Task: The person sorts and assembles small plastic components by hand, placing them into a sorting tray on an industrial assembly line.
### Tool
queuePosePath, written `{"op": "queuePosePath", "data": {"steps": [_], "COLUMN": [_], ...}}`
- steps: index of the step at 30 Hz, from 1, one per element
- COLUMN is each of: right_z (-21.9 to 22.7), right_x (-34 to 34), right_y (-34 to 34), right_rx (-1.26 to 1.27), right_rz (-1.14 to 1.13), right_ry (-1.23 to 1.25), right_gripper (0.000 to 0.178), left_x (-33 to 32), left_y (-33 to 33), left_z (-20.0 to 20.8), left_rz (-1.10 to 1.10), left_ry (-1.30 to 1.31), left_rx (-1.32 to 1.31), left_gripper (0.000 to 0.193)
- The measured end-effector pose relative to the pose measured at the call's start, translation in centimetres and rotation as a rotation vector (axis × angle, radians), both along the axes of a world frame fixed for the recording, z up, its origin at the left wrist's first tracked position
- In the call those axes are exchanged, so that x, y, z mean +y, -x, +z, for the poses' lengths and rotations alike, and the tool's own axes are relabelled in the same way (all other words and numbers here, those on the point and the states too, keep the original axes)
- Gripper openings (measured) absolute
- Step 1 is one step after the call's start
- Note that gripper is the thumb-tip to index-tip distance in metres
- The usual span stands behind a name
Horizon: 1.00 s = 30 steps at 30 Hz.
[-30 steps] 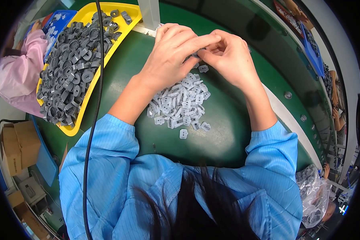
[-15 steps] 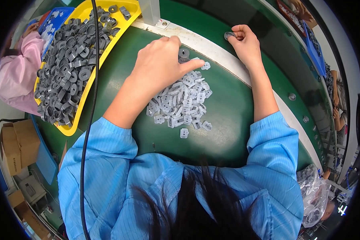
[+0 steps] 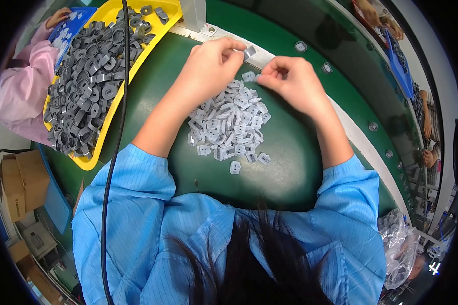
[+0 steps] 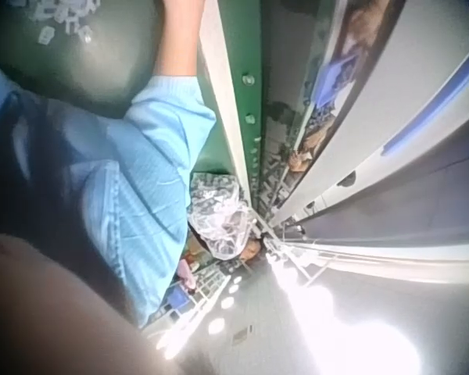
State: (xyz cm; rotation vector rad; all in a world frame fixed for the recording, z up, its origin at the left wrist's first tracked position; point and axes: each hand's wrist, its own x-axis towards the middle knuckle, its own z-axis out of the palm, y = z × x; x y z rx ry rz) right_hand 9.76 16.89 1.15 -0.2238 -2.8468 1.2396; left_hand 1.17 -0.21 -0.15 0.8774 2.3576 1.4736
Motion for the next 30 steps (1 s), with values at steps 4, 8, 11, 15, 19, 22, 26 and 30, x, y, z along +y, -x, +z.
{"op": "queuePosePath", "data": {"steps": [4,8,11,15,19,22,26,30], "right_z": [0.4,0.0,0.6,0.3,0.2,0.6,0.4,0.7], "right_x": [1.6,0.2,0.2,0.8,0.5,0.8,1.2,1.6], "right_y": [1.2,2.0,1.7,1.7,1.7,1.5,1.8,1.4], "right_rx": [0.095,0.343,0.215,0.165,0.345,0.034,0.040,-0.071], "right_rz": [-0.025,-0.070,-0.027,0.017,-0.064,0.025,0.060,0.081], "right_ry": [0.621,0.332,0.337,0.429,0.100,0.576,0.625,0.730], "right_gripper": [0.015,0.015,0.014,0.017,0.028,0.022,0.018,0.018], "left_x": [0.1,0.2,0.1,0.3,0.4,0.7,0.6,0.8], "left_y": [0.8,0.6,0.7,0.4,0.3,-0.1,-0.1,-0.2], "left_z": [0.7,0.5,0.2,0.2,0.0,0.1,0.2,0.4], "left_rz": [-0.111,-0.142,-0.162,-0.179,-0.205,-0.185,-0.159,-0.101], "left_ry": [-0.351,-0.412,-0.410,-0.381,-0.414,-0.352,-0.335,-0.320], "left_rx": [-0.768,-0.869,-0.841,-0.792,-0.814,-0.728,-0.706,-0.739], "left_gripper": [0.024,0.021,0.021,0.020,0.020,0.021,0.022,0.022]}}
